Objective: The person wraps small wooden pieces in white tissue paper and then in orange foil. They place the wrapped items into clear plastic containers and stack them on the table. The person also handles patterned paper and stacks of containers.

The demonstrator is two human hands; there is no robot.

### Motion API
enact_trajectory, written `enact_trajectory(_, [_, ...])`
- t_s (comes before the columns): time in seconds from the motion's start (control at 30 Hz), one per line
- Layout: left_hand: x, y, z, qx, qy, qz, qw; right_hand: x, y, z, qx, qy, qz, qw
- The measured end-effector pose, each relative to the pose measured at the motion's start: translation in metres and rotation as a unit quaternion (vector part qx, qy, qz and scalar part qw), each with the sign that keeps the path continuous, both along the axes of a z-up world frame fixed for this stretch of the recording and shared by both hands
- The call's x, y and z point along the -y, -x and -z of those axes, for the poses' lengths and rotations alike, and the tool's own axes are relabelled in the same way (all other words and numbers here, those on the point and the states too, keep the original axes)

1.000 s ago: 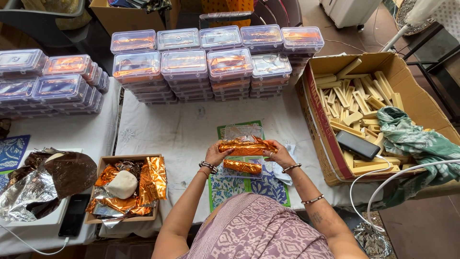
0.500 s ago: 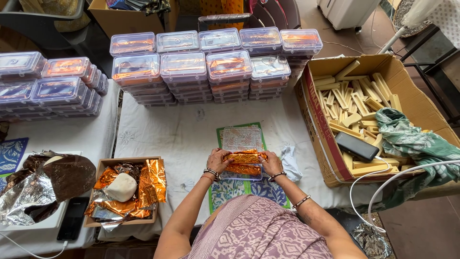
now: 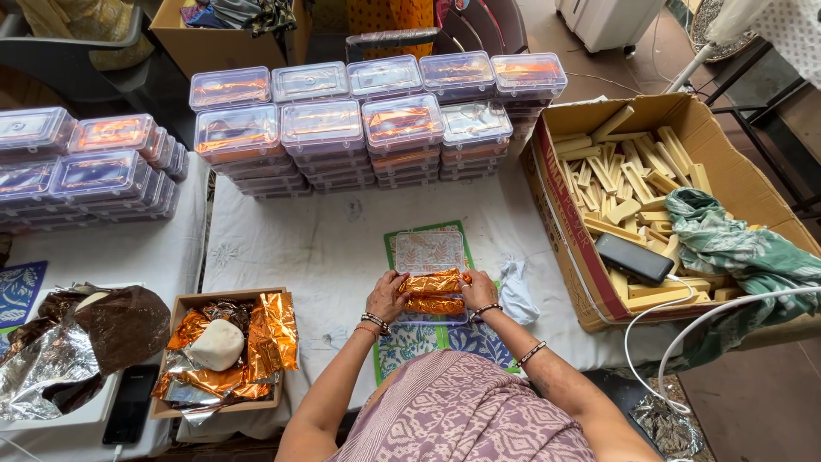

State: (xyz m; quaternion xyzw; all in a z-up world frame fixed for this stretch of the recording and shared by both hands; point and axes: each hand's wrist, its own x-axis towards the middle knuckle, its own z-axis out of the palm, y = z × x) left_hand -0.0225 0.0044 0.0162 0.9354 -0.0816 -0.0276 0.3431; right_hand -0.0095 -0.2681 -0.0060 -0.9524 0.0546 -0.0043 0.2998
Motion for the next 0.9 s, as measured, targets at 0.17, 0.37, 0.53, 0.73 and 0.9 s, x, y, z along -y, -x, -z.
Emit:
enact_trajectory(0.17, [0.000,0.003,0.005,0.009,-0.014,-0.007,1.000,-0.008,0.009,0.004,0.003,-0.019,0.029,0.999])
enact_trajectory(0.37, [0.000,-0.011,0.041,-0.011,0.202,-0.090,0.975,-0.010,0.015,0.000,0.003,-0.029,0.034,0.999])
enact_trajectory(0.53, [-0.006,-0.006,0.020,-0.208,0.232,-0.200,0.929,-0.018,0.028,-0.028,0.017,-0.020,0.024,0.999])
enact_trajectory(0.73, [-0.067,0.037,-0.019,0.266,-0.074,-0.220,0.936,-0.018,0.034,-0.050,-0.015,0.004,0.006,1.000])
enact_trajectory(0.9, [-0.252,0.125,-0.027,0.380,-0.155,-0.480,0.775,-0.014,0.032,-0.052,-0.047,0.020,-0.003,0.999])
